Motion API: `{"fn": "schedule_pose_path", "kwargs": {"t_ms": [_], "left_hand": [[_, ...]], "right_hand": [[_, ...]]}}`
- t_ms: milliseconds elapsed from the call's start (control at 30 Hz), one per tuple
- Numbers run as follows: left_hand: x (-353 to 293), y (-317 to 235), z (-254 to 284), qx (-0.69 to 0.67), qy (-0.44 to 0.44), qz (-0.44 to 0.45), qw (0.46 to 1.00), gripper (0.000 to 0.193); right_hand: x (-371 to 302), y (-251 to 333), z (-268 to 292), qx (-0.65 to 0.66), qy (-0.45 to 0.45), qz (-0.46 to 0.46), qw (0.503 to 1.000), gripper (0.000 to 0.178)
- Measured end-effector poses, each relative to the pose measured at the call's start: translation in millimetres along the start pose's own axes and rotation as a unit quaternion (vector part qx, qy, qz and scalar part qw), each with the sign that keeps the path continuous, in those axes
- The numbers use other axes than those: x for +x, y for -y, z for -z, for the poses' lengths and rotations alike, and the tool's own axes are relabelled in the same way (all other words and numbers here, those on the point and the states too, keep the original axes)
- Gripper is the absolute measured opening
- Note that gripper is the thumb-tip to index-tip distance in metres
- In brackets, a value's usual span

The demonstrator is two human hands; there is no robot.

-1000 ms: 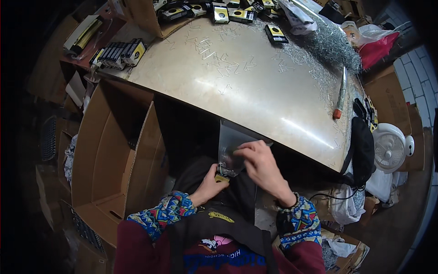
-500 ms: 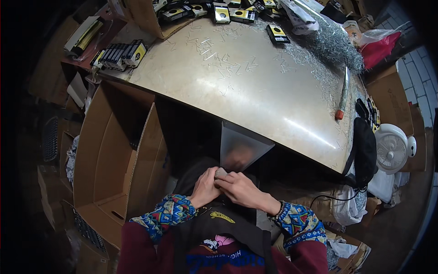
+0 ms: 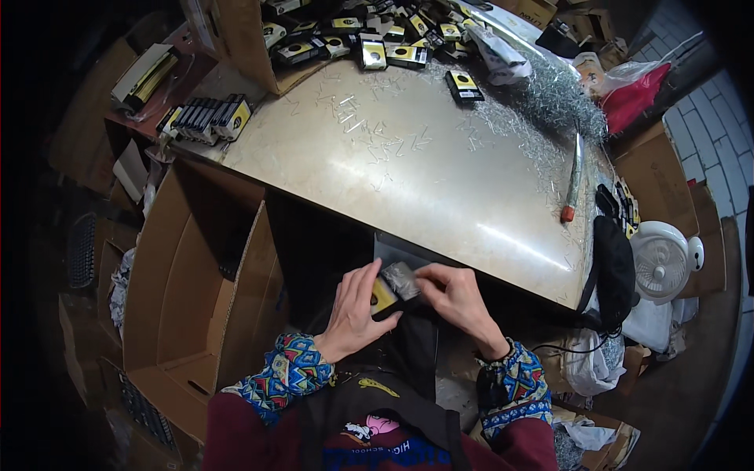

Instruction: Packaging small boxed products and cleaning the workbench area.

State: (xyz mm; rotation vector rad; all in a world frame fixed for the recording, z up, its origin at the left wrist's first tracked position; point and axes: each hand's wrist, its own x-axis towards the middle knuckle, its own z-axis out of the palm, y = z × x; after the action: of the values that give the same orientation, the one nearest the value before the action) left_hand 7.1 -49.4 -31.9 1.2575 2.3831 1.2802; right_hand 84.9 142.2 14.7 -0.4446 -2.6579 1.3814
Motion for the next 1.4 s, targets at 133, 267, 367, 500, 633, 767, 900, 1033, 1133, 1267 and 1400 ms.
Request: {"fn": "schedule_pose_path", "kwargs": {"t_ms": [133,267,367,500,633,767,900,1033,1133,1267,1400], "left_hand": [[8,1,3,-0.011,0.018,0.038,0.999,0.077],[16,-7,1,-0.164,-0.036,0.13,0.977,0.071],[19,-12,-1,-0.177,-0.036,0.127,0.975,0.071],[19,-15,-4,-0.083,-0.059,0.074,0.992,0.07],[22,-20,-5,-0.059,-0.081,0.047,0.994,0.071],[25,-20,2,-0.084,-0.092,0.071,0.99,0.074],[30,-21,1,-0.067,-0.1,0.035,0.992,0.074],[25,-15,-4,-0.055,-0.097,0.028,0.993,0.075],[26,-12,-2,-0.035,-0.112,0.036,0.992,0.075],[31,-12,2,-0.03,-0.133,0.016,0.991,0.074],[33,-14,2,-0.021,-0.134,-0.032,0.99,0.072]], "right_hand": [[-3,4,-6,0.069,0.0,-0.01,0.998,0.016],[-7,-1,-8,0.049,-0.103,0.173,0.978,0.025],[-8,-2,-21,0.051,-0.099,0.15,0.982,0.027],[0,19,-36,0.037,-0.195,0.126,0.972,0.03],[2,1,-44,0.04,-0.267,0.116,0.956,0.03],[-14,-5,-36,0.027,-0.247,0.165,0.955,0.031],[-14,-4,-41,-0.027,-0.214,0.188,0.958,0.031],[-10,0,-42,-0.074,-0.208,0.209,0.953,0.03],[-8,7,-43,-0.146,-0.205,0.221,0.942,0.029],[-9,9,-51,-0.057,-0.219,0.176,0.958,0.031],[-7,7,-48,-0.081,-0.198,0.189,0.958,0.034]]}}
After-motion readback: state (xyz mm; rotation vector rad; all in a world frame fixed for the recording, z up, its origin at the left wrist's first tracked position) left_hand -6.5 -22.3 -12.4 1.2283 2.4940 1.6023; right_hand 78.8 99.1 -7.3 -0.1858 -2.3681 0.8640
